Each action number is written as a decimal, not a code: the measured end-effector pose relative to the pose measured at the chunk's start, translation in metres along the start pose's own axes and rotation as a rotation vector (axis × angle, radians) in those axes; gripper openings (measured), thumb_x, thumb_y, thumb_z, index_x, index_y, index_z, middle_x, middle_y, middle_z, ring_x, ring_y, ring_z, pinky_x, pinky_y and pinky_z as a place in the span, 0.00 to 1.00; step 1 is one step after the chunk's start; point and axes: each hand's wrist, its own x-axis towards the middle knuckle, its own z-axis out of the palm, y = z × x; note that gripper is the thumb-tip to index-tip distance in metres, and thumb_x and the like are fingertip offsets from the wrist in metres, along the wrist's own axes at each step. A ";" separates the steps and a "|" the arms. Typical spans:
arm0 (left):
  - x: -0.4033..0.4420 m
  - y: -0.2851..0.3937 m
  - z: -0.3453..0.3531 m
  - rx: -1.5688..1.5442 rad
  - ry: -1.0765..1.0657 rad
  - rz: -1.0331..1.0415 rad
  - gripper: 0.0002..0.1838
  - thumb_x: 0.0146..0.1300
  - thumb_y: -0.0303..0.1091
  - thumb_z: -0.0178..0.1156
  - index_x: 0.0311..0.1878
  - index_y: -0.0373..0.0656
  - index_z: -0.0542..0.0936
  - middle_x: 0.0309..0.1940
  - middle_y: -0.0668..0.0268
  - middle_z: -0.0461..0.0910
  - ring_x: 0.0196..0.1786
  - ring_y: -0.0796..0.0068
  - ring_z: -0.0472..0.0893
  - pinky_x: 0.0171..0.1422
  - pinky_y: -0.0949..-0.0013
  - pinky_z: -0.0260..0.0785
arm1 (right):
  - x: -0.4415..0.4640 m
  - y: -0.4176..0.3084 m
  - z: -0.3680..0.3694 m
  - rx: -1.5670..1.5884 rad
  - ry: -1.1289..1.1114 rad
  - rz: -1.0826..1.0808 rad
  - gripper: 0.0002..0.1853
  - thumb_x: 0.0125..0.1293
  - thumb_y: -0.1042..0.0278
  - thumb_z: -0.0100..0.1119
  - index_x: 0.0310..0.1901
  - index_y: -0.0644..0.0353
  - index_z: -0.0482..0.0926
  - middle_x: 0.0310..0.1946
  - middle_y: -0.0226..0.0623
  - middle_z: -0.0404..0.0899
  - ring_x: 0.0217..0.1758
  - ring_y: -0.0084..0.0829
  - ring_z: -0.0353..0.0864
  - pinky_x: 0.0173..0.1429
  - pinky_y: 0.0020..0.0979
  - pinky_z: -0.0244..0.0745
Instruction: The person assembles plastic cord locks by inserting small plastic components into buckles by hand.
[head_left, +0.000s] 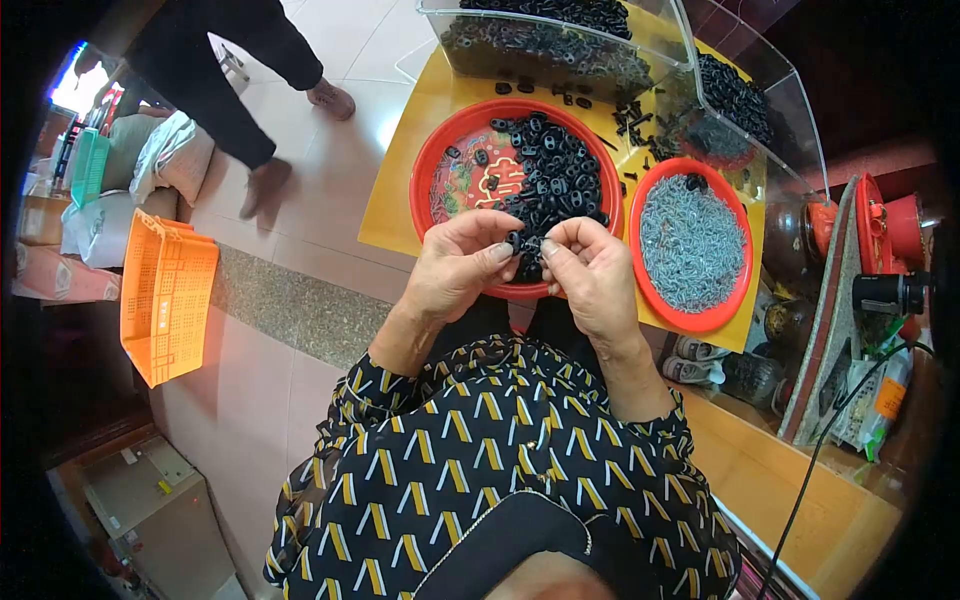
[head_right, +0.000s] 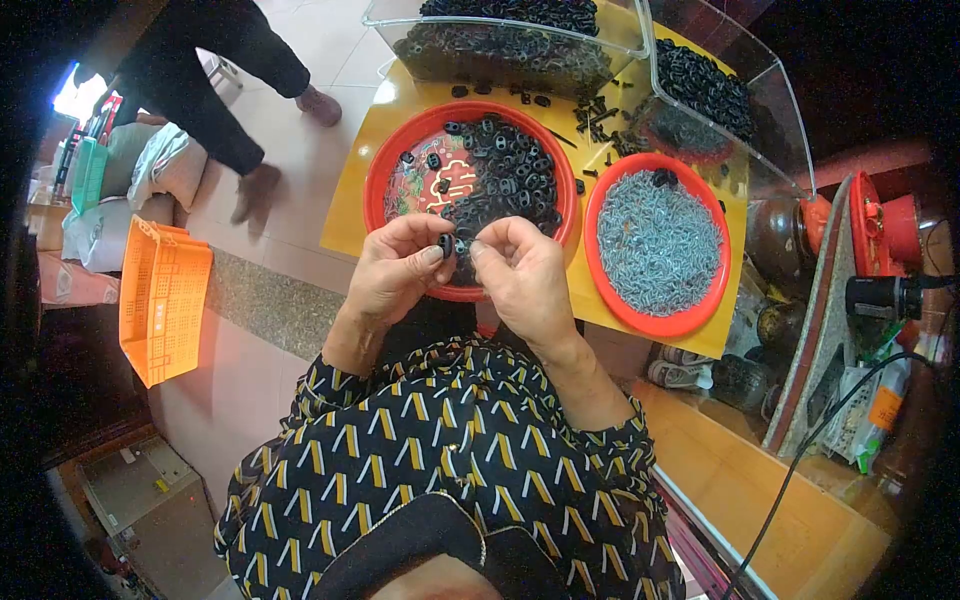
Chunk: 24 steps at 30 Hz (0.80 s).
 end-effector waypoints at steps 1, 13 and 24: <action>0.000 -0.001 0.000 0.008 -0.002 0.004 0.13 0.56 0.22 0.56 0.46 0.34 0.72 0.31 0.64 0.75 0.29 0.79 0.73 0.34 0.78 0.67 | 0.000 0.000 0.000 -0.015 -0.001 0.002 0.03 0.57 0.76 0.53 0.31 0.66 0.72 0.22 0.24 0.71 0.23 0.11 0.67 0.25 0.15 0.62; 0.001 -0.002 0.000 0.119 0.019 -0.004 0.13 0.55 0.21 0.56 0.45 0.34 0.73 0.31 0.66 0.76 0.29 0.81 0.73 0.35 0.79 0.68 | 0.002 0.002 0.000 -0.220 0.048 -0.044 0.02 0.57 0.75 0.53 0.29 0.64 0.72 0.20 0.23 0.70 0.21 0.11 0.66 0.23 0.14 0.60; -0.002 -0.001 0.004 0.341 0.028 0.029 0.14 0.55 0.22 0.56 0.46 0.34 0.73 0.33 0.68 0.76 0.32 0.84 0.73 0.38 0.80 0.68 | 0.002 0.002 -0.002 -0.263 0.032 -0.043 0.02 0.55 0.76 0.54 0.29 0.64 0.72 0.21 0.24 0.71 0.23 0.11 0.68 0.25 0.16 0.63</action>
